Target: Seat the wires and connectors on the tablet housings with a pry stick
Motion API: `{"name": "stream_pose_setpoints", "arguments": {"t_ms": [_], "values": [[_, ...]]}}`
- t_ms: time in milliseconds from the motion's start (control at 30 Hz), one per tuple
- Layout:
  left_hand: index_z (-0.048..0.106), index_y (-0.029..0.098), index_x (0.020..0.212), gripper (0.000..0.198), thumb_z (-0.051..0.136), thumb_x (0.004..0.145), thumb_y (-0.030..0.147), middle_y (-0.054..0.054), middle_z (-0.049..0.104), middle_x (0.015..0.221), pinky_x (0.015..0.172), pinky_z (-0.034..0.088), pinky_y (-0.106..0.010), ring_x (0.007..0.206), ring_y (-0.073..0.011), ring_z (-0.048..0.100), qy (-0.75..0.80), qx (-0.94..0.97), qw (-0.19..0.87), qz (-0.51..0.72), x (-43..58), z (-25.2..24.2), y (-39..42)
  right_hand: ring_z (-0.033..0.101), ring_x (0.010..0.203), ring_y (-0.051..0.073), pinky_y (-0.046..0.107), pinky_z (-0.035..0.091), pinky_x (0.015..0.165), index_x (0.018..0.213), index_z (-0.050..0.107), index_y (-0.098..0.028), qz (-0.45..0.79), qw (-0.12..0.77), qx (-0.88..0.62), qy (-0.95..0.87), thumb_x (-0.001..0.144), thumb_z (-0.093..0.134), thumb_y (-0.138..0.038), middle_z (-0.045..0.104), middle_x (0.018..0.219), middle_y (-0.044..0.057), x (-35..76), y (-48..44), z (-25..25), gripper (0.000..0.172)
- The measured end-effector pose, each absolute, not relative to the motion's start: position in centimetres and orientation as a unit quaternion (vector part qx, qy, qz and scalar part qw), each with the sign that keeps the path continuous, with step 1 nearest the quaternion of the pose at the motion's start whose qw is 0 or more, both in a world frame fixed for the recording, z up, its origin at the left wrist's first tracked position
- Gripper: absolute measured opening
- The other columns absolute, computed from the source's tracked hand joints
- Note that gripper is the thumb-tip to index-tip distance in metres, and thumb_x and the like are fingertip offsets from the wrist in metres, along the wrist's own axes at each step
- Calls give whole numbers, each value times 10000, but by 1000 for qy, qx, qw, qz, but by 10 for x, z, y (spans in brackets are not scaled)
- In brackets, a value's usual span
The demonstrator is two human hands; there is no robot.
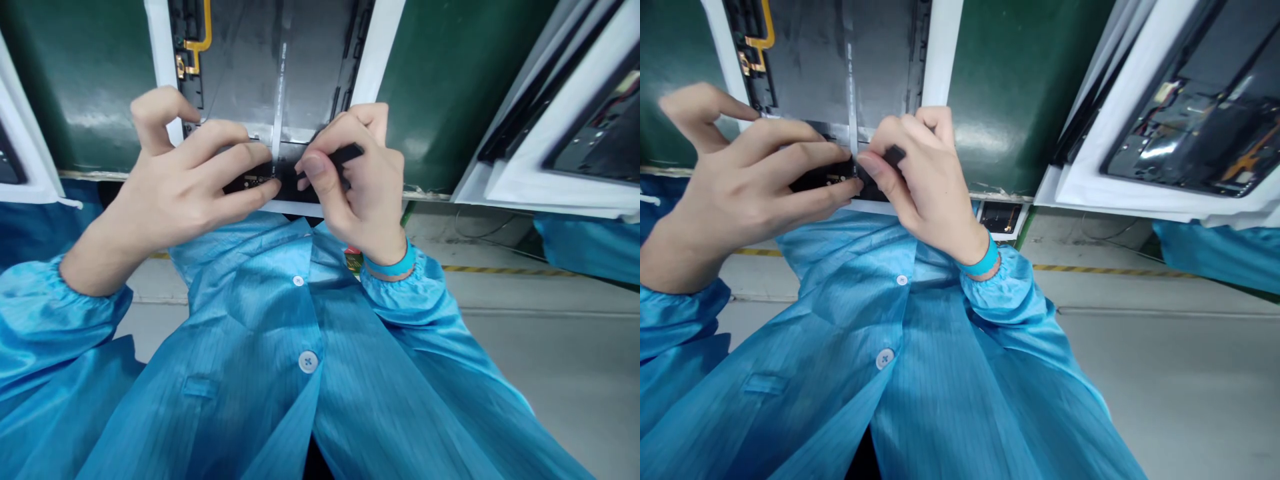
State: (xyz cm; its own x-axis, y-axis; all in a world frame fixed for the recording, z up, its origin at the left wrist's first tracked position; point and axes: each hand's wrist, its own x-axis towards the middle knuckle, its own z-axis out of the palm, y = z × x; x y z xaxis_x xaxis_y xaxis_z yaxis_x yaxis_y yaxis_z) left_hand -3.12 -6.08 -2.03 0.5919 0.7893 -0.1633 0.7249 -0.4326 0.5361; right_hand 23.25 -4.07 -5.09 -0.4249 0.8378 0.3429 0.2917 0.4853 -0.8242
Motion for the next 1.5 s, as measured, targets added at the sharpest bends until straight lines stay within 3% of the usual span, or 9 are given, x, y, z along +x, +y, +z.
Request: {"name": "stream_pose_setpoints", "arguments": {"t_ms": [133,267,400,700,933,1100,1267,1400,1500], "values": [[832,271,1196,540,425,1196,627,21,760,1336,1377,-12,-880,1598,-393,605,526,759,383,37,-16,-10,-56,683,956,306,496,567,930,961,631,-378,357,347,-399,-770,1170,526,-460,715,766,7,235,-40,-49,248],[839,252,1165,504,506,1164,630,14,755,1281,1399,-65,-840,1624,-385,576,562,707,426,48,-13,-7,-55,681,1028,355,535,547,941,945,640,-418,364,320,-430,-762,1131,488,-533,734,779,34,234,-40,-48,266],[842,234,1139,409,670,1094,602,5,736,1249,1440,23,-786,1668,-381,519,578,655,479,83,-16,-8,-57,681,1059,376,541,529,925,931,636,-441,376,311,-444,-751,1116,499,-542,746,786,25,233,-41,-47,252],[821,229,1202,384,648,1102,557,-6,709,1363,1308,459,-713,1755,-389,376,567,624,533,67,-13,-6,-59,684,1006,334,497,533,918,950,605,-409,359,320,-418,-771,1149,516,-453,746,800,16,234,-41,-43,222],[827,174,1119,276,746,1012,416,17,710,1411,1302,352,-832,1741,-433,384,571,590,560,110,-16,-7,-58,675,933,340,555,498,1063,898,594,-397,313,262,-425,-808,1128,407,-616,745,839,34,233,-35,-46,369],[802,180,1017,320,723,1064,487,1,690,1443,1248,524,-693,1761,-429,341,553,639,528,84,-18,-7,-54,661,895,324,541,482,1035,873,551,-384,307,266,-415,-814,1114,452,-573,743,837,29,232,-34,-48,322],[731,142,885,291,930,913,353,18,693,1310,1261,570,-568,1786,-385,292,576,588,561,89,-17,-2,-46,650,975,337,542,451,1053,877,553,-363,319,237,-433,-809,1113,450,-527,716,842,40,228,-31,-37,305],[738,137,911,278,842,980,385,2,695,1360,1246,544,-690,1772,-441,304,554,628,541,79,-17,-1,-44,630,1002,369,580,416,1124,841,560,-377,346,186,-454,-799,1062,473,-540,745,902,53,225,-23,-29,288],[764,157,969,273,755,1030,423,9,686,1407,1325,358,-797,1749,-447,343,542,679,492,56,-16,-1,-46,610,1008,378,584,409,1146,837,572,-386,365,166,-456,-795,1038,492,-584,738,919,60,225,-20,-27,293]]}}
